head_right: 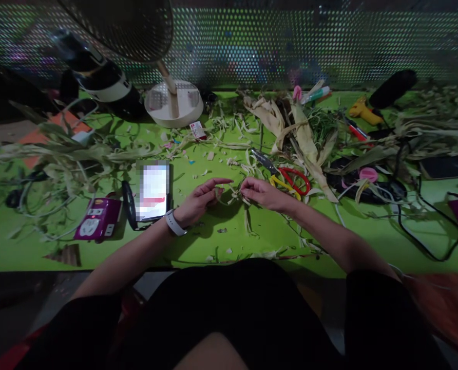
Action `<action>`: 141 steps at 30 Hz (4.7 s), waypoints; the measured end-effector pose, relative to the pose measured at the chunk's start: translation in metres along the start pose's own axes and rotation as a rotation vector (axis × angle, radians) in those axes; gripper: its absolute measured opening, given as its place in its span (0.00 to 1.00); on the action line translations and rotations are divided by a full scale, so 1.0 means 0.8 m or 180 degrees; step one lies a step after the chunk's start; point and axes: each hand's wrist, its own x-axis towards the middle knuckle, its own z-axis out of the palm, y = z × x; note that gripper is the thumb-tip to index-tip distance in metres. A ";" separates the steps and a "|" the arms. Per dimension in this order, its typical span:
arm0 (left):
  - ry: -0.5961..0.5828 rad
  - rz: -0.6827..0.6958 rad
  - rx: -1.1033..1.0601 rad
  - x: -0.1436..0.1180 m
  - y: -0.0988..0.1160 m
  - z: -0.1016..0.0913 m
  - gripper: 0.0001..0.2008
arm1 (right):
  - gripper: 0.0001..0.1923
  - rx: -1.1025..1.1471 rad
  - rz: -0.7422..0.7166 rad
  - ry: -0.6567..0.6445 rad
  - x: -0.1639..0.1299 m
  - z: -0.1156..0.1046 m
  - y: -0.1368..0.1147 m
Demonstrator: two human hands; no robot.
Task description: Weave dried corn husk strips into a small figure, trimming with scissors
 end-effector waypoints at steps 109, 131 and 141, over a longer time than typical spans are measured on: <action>0.0235 0.0579 0.0398 0.005 -0.014 0.024 0.06 | 0.10 -0.1003 -0.1406 0.1301 0.000 0.039 0.026; 0.0276 0.1474 0.2800 0.007 -0.011 0.012 0.14 | 0.13 -0.0335 -0.0832 0.1085 0.003 0.034 0.023; 0.0156 0.2302 0.4227 0.007 -0.020 0.009 0.11 | 0.16 -0.0177 -0.0744 0.1031 0.003 0.034 0.024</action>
